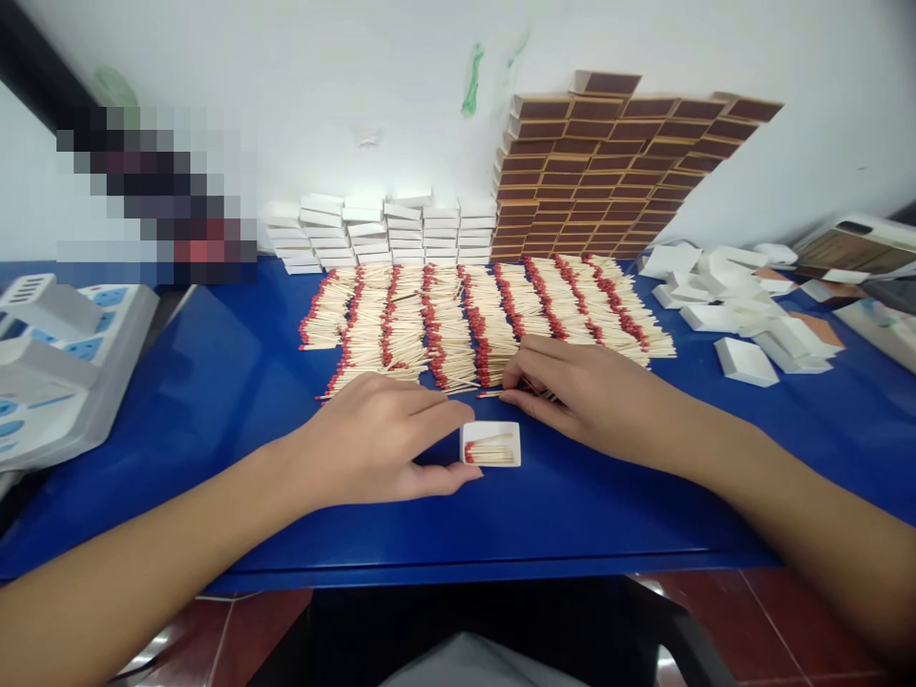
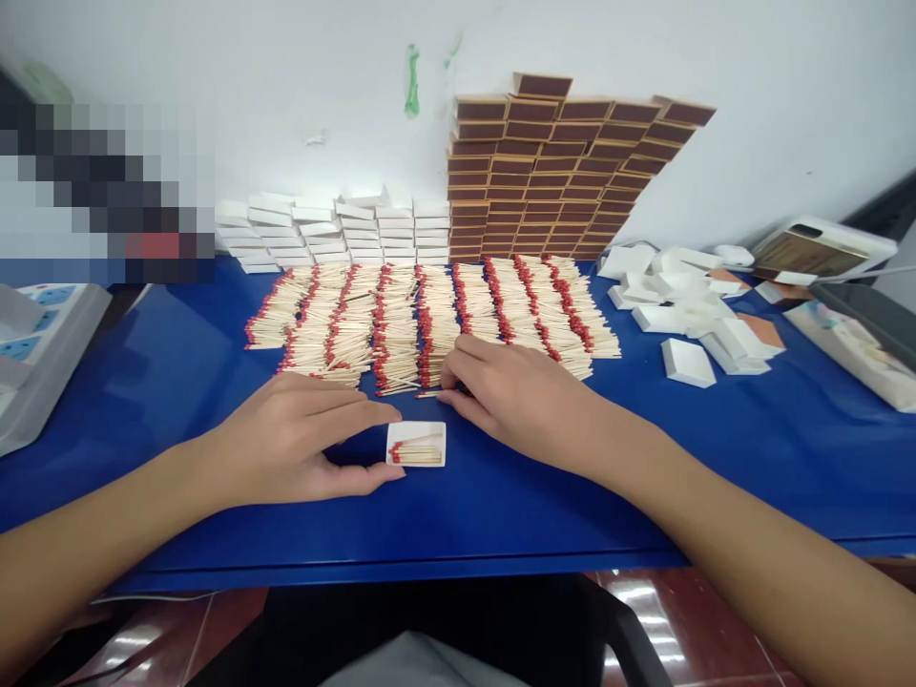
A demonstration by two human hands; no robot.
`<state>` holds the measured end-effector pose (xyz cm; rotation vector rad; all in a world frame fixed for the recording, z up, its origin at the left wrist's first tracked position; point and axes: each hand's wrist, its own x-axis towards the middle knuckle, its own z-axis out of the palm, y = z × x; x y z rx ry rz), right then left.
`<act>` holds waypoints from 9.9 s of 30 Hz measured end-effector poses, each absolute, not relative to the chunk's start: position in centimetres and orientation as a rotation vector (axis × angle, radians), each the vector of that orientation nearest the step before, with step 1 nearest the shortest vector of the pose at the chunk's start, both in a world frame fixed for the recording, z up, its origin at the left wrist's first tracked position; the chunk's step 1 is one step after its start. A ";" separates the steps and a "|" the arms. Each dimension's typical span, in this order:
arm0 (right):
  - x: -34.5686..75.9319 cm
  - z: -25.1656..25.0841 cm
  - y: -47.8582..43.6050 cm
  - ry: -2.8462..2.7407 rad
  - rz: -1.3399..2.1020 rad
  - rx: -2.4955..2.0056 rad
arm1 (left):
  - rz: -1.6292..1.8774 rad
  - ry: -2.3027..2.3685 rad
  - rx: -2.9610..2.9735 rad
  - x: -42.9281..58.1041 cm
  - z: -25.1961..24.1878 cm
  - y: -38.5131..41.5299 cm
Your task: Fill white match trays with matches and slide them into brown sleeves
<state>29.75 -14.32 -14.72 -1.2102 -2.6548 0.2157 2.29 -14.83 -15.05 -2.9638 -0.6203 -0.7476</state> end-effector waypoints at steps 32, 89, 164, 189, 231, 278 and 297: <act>29.0 -14.1 -15.7 -2.620 0.225 -1.011 | -0.730 -0.906 -2.988 2.4 -15.3 -14.6; 29.8 -14.8 -14.3 -2.651 0.052 -1.173 | -0.653 -0.835 -3.033 2.2 -15.2 -14.5; 29.6 -14.7 -14.2 -2.604 0.076 -1.152 | -0.668 -0.960 -2.973 2.3 -15.1 -14.6; 29.4 -15.0 -14.0 -2.634 0.114 -1.136 | -0.631 -0.961 -3.001 2.3 -15.2 -14.6; 29.5 -15.0 -13.9 -2.608 0.125 -1.181 | -0.655 -0.964 -3.010 2.3 -15.3 -14.5; 29.5 -14.9 -14.0 -2.609 0.160 -1.195 | -0.660 -0.916 -2.972 2.4 -15.4 -14.5; 28.8 -14.0 -15.1 -2.526 0.259 -1.112 | -0.638 -0.955 -2.996 2.4 -15.4 -14.6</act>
